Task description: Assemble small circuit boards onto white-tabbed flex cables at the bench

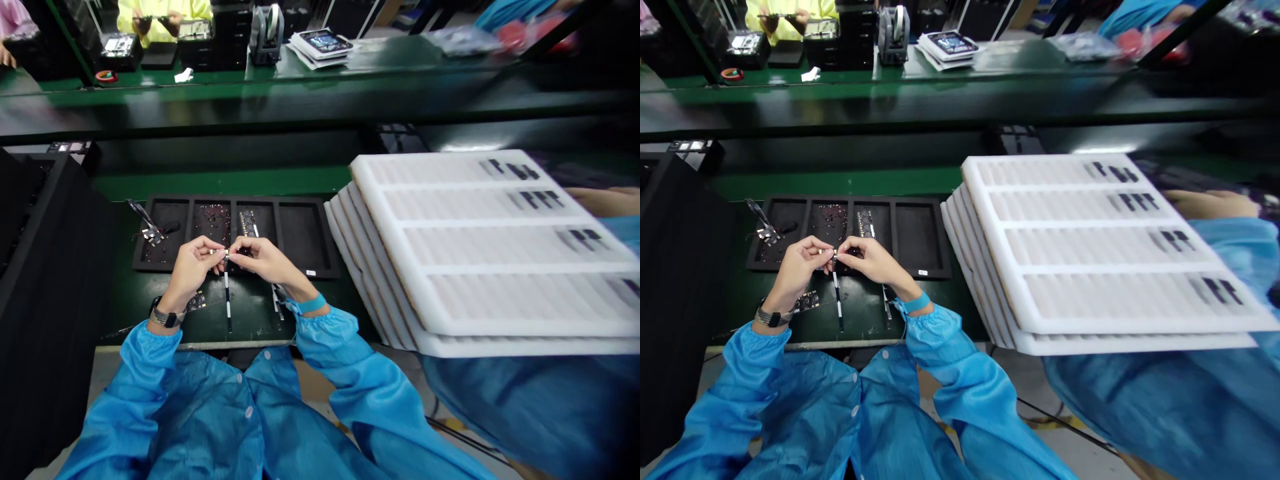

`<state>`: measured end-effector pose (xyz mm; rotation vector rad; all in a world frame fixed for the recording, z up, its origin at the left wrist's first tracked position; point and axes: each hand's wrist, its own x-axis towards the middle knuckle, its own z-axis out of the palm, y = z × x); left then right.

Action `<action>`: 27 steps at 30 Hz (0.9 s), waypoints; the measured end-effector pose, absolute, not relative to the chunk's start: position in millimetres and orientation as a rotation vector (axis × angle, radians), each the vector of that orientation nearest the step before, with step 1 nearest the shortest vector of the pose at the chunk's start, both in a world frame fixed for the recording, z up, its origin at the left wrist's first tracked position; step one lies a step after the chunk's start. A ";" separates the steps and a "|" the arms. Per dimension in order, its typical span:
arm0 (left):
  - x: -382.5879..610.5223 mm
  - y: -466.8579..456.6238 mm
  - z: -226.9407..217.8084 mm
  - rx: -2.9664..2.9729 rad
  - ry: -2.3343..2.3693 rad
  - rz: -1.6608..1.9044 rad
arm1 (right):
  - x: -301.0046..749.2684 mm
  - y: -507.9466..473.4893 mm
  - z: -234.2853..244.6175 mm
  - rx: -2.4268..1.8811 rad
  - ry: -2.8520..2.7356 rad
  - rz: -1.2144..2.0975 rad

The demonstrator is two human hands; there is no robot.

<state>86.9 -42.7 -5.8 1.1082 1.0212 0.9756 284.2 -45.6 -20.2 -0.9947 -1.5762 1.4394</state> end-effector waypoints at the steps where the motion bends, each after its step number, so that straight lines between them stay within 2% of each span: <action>1: 87.0 -41.4 -6.6 1.112 1.020 0.964 | 284.2 -45.2 -20.6 -1.001 -1.569 1.459; 17: 88.5 -35.7 -16.8 1.136 0.963 0.923 | 289.0 -40.9 -29.0 -1.019 -1.464 1.674; 27: 79.1 -34.3 -12.9 1.123 0.956 0.901 | 283.4 -39.3 -32.1 -0.987 -1.320 1.686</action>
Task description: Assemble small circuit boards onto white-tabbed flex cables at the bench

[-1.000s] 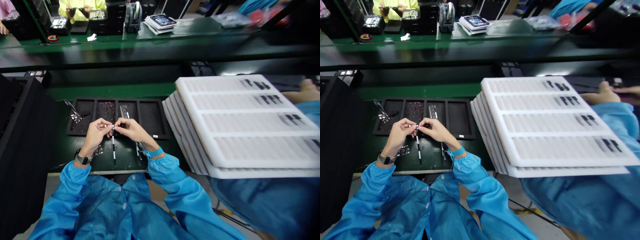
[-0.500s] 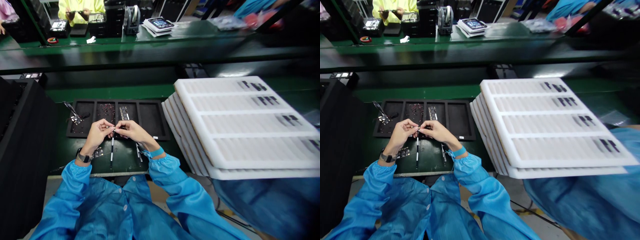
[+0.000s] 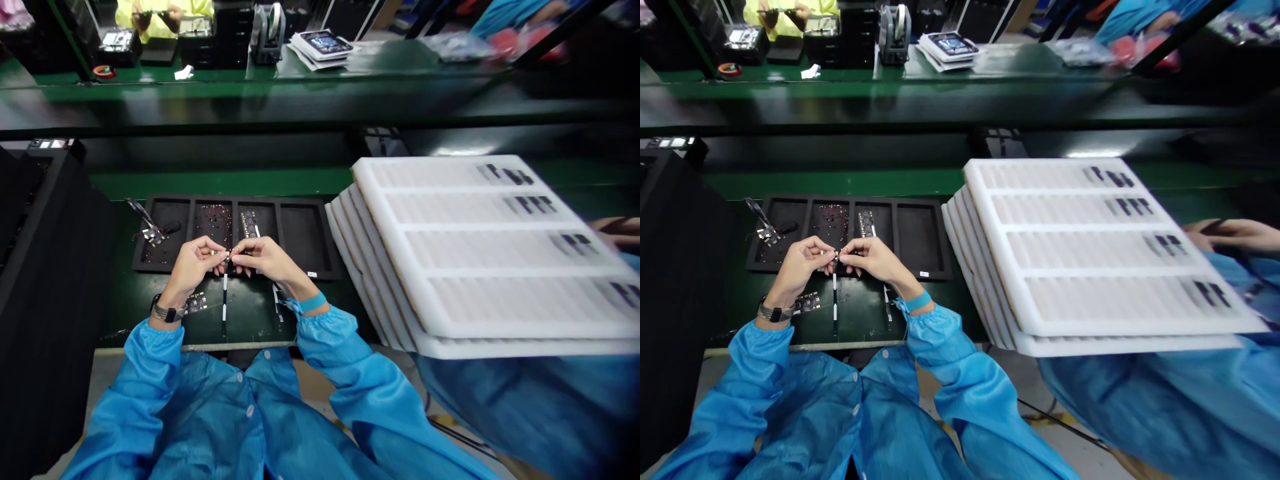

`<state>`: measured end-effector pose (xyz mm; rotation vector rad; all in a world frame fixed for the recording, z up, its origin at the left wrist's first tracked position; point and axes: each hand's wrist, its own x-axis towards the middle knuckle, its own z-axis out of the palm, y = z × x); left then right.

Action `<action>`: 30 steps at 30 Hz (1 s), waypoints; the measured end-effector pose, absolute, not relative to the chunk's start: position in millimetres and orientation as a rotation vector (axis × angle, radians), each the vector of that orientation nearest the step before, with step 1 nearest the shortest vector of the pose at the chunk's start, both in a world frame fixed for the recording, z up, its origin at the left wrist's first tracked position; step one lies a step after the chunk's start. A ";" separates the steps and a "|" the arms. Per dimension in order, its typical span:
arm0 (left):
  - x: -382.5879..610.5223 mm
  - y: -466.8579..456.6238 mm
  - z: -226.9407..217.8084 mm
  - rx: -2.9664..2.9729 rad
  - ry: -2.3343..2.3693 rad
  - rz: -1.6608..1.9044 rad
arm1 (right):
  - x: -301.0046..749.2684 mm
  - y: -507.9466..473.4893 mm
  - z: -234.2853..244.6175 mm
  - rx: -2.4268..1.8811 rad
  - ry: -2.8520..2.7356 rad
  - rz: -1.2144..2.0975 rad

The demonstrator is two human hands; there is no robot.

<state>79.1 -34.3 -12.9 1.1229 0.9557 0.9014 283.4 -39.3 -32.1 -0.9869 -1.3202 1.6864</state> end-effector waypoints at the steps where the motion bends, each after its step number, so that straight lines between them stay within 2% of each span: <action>1: 78.1 -34.2 -12.5 1.114 0.959 0.904 | 282.8 -39.1 -32.5 -0.983 -1.306 1.687; 20: 78.8 -33.6 -23.1 1.017 0.942 1.036 | 271.7 -36.1 -35.7 -1.031 -1.194 1.538; 30: 79.2 -32.3 -23.3 1.005 0.966 1.041 | 280.2 -38.2 -39.5 -0.997 -1.370 1.609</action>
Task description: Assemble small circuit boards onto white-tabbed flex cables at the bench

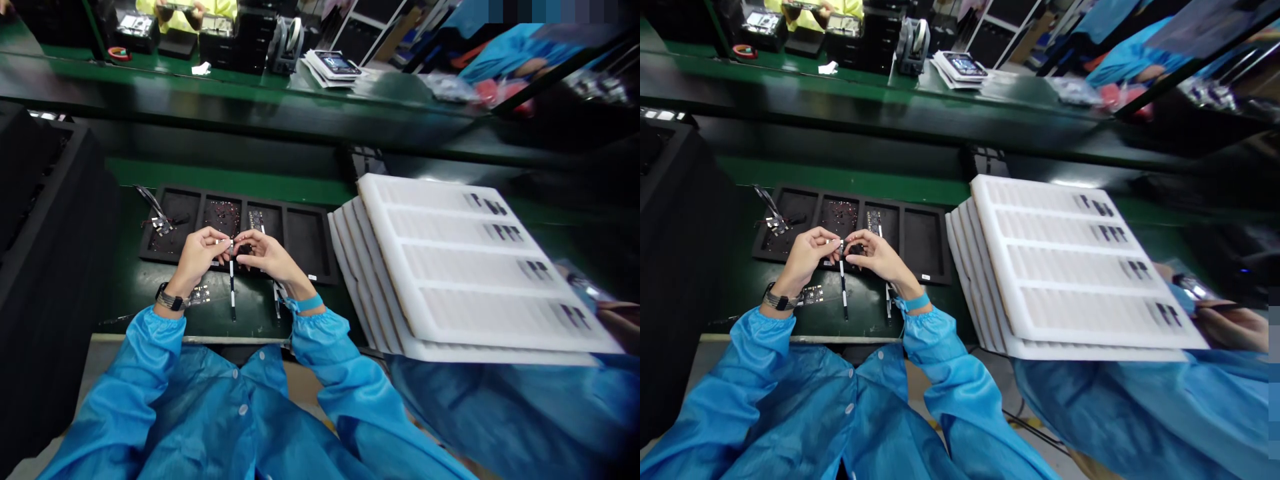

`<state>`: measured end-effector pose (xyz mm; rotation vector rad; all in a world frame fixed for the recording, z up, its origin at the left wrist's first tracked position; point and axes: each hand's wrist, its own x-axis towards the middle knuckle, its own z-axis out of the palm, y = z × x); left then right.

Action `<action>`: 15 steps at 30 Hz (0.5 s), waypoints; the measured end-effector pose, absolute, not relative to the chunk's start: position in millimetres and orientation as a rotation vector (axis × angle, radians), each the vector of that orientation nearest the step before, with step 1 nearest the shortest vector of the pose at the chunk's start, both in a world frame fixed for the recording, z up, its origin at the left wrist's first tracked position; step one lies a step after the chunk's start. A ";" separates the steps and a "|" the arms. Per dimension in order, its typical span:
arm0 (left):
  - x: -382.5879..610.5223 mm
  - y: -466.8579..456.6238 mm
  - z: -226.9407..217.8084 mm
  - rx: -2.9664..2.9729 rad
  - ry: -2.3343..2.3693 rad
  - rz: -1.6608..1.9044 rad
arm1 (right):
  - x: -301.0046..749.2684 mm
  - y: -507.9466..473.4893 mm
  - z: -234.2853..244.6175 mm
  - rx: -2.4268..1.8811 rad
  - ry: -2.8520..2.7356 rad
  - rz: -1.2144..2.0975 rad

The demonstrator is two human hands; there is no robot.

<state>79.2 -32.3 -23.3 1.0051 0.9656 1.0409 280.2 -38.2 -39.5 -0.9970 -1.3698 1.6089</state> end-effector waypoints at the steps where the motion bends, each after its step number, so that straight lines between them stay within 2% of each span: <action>1: 79.4 -32.3 -23.5 1.008 0.968 1.040 | 280.7 -37.9 -41.4 -1.017 -1.386 1.582; 15: 77.7 -30.3 -25.8 0.984 1.005 1.125 | 271.8 -44.2 -40.7 -1.018 -1.489 1.356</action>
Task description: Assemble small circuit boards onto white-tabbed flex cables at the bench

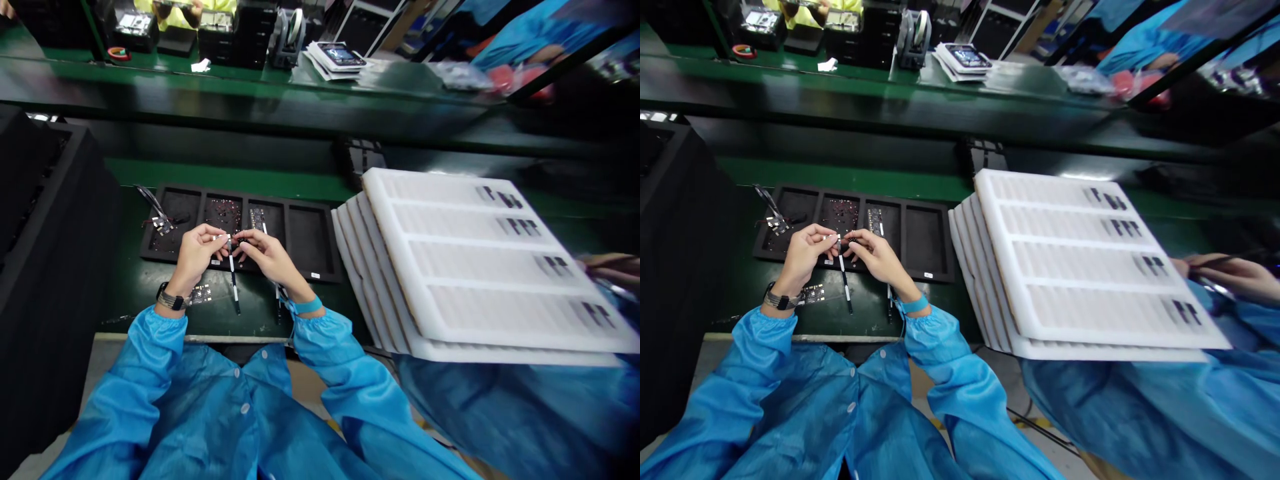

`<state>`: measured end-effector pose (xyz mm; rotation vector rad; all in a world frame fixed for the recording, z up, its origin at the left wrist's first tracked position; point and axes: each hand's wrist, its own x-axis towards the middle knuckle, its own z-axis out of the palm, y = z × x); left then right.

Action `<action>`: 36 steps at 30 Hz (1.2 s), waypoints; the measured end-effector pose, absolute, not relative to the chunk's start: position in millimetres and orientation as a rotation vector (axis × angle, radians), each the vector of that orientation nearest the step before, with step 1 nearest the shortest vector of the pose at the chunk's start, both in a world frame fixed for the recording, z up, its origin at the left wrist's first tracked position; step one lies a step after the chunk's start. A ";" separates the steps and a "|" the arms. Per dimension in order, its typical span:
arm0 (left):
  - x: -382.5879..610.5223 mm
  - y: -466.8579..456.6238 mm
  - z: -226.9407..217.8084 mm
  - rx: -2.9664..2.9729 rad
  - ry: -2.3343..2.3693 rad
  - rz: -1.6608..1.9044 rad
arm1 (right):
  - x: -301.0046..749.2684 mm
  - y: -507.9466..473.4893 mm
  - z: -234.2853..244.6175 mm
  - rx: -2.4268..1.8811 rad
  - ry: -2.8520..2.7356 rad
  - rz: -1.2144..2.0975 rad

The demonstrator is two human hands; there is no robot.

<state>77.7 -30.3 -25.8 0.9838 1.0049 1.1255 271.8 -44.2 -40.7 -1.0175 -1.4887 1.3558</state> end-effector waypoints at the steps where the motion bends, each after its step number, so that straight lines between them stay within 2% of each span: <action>1: 78.2 -30.3 -26.5 0.974 1.009 1.132 | 270.5 -44.7 -41.9 -1.028 -1.470 1.343; 8: 80.3 -31.8 -30.2 0.956 1.010 1.111 | 268.1 -46.9 -47.9 -1.076 -1.400 1.289; 14: 80.5 -31.7 -25.9 0.961 0.989 1.164 | 272.3 -43.1 -43.0 -0.954 -1.327 1.353; 20: 79.9 -33.7 -22.5 0.965 0.994 1.206 | 275.0 -38.6 -42.8 -1.028 -1.341 1.246; 27: 83.5 -36.0 -23.0 0.892 0.939 1.179 | 269.4 -40.7 -45.1 -0.914 -1.386 1.505; 36: 82.0 -36.3 -23.9 0.854 0.928 1.137 | 269.8 -43.9 -41.9 -0.984 -1.410 1.462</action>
